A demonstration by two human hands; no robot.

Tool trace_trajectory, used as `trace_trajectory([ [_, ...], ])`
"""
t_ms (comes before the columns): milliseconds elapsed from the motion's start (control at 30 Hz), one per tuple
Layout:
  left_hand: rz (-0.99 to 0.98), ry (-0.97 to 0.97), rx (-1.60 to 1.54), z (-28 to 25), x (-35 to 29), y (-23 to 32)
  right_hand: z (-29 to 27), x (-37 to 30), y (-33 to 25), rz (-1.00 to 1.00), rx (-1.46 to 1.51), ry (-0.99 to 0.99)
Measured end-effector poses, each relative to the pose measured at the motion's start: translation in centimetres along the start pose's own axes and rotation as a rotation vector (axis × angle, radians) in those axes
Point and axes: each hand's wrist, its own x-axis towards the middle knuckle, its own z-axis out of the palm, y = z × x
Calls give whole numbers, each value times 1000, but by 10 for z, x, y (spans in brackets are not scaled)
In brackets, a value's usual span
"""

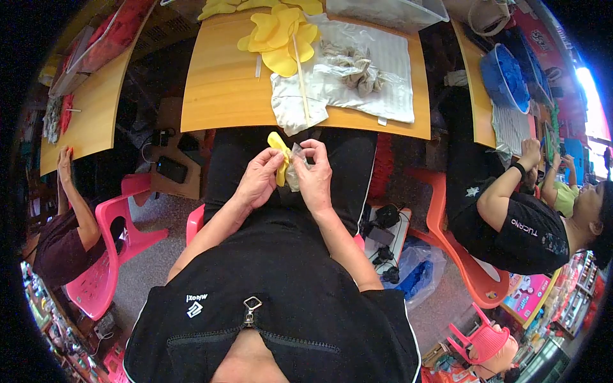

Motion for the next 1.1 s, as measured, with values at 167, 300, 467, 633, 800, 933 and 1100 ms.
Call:
trace_trajectory([
  [167, -24, 6, -60, 2, 0, 2, -4, -2, -5, -103, -142, -46],
  [300, -1, -14, -71, -5, 2, 0, -4, -5, -10, -110, -188, -89],
  [467, 50, -32, -65, -10, 1, 1, -3, -6, -14, -190, -368, -196],
  [633, 16, -60, 93, -12, 2, 6, -2, -6, -8, -242, -446, -216],
  [800, -87, -170, 280, -22, 3, 6, 2, -3, 16, -93, -55, -112],
  [933, 147, -119, 601, -22, 2, 2, -2, 0, 23, 112, 336, -135],
  [1100, 191, -97, 446, -22, 2, 3, -5, -1, 12, 327, 672, -192],
])
